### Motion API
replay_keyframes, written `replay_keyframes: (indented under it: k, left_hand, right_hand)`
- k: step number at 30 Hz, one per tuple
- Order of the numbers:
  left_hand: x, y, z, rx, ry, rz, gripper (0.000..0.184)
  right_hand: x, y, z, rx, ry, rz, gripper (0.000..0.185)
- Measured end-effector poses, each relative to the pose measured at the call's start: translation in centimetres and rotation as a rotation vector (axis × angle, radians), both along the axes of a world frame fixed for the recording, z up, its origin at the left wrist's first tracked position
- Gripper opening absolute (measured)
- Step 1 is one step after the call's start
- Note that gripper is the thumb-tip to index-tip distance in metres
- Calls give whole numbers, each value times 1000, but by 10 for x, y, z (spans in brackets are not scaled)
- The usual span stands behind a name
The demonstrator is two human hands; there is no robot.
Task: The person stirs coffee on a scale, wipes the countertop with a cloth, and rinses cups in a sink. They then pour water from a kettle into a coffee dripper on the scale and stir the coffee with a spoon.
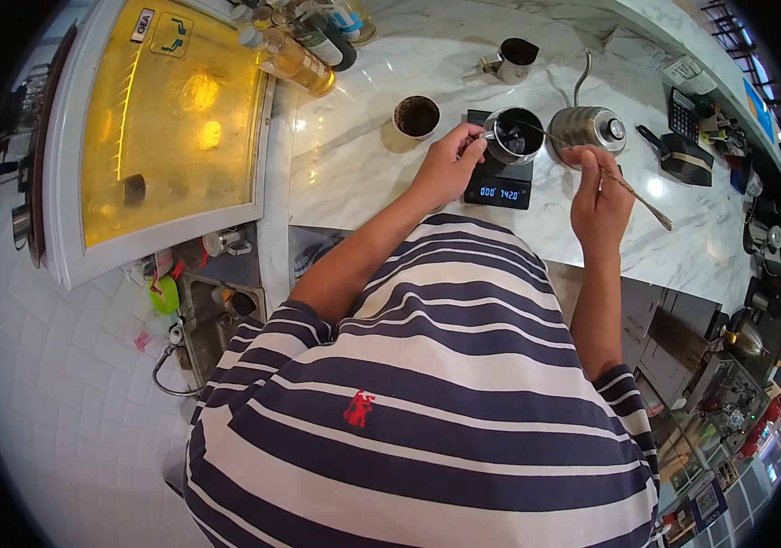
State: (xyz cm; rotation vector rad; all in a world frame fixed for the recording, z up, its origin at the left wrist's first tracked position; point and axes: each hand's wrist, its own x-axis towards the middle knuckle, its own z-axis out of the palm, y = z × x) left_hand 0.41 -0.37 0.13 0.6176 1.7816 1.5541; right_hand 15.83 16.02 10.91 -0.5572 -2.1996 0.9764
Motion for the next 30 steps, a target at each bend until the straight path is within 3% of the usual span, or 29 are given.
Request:
replay_keyframes:
  k: [17,30]
  left_hand:
    - [-2,3,-1,-4,3,-5,28]
    - [-16,11,24,-143,224,2,29]
  right_hand:
    - [7,0,-1,18,-47,24,17]
    - [0,-3,6,-43,-53,38,23]
